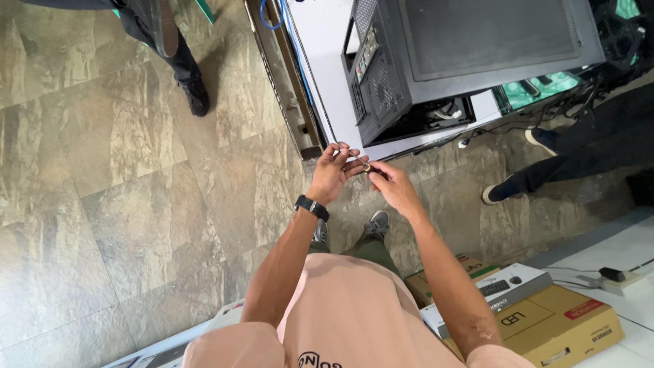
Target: The person unscrews the side panel of a desktop computer case with a screwdriver, removes the panel, and works inside the case handling internal components and cables. They use pliers and a screwdriver while positioning parts and connecting cables inside the open case.
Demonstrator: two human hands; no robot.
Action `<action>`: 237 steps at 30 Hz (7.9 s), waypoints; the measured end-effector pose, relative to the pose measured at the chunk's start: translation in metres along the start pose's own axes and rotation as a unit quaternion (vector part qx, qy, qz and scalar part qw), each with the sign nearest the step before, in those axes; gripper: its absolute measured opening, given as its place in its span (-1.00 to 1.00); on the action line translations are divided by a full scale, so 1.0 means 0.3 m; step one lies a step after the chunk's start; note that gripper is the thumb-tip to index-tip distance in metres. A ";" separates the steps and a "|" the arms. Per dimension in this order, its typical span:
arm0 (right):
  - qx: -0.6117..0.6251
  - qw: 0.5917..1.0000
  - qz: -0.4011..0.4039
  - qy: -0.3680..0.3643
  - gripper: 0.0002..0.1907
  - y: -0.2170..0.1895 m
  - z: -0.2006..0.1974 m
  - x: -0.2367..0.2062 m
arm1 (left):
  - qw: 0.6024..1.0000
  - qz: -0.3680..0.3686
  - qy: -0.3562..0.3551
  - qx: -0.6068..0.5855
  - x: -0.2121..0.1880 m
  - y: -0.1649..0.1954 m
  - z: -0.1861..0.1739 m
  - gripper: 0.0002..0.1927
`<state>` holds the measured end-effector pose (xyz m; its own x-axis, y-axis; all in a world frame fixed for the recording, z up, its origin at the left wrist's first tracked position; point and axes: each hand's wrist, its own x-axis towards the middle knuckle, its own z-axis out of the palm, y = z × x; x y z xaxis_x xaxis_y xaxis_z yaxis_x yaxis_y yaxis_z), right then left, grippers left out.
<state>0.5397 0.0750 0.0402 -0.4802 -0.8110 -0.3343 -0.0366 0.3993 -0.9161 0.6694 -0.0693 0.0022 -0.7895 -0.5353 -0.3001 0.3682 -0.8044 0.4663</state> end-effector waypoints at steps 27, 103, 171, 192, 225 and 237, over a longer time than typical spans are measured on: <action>0.153 0.982 0.032 0.104 -0.79 -0.023 0.076 0.059 | 0.956 -0.108 0.027 0.271 0.142 0.016 0.122 -0.80; 0.155 0.973 0.143 0.098 -0.80 -0.145 0.090 0.165 | 0.888 0.062 0.168 0.425 0.206 0.025 0.176 -0.76; 0.169 0.941 0.275 -0.102 -0.78 -0.134 -0.094 0.203 | 0.984 -0.113 0.026 0.137 0.166 -0.023 0.095 -0.54; 0.068 0.978 0.185 -0.073 -0.68 -0.127 -0.017 0.160 | 0.948 -0.101 0.091 0.287 0.159 -0.006 0.128 -0.59; -0.314 0.945 0.001 0.089 -0.52 -0.116 -0.002 0.132 | 0.951 -0.047 0.279 0.127 0.300 -0.019 0.256 -0.76; -0.348 0.926 0.088 0.117 -0.64 0.030 -0.201 0.026 | 0.853 0.063 0.211 0.473 0.146 -0.305 0.224 -0.76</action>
<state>0.4829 0.0979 0.0427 -0.7064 -0.6243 -0.3335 -0.4564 0.7619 -0.4597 0.5682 -0.0020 0.0022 -0.4521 -0.8082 -0.3774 -0.2810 -0.2725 0.9202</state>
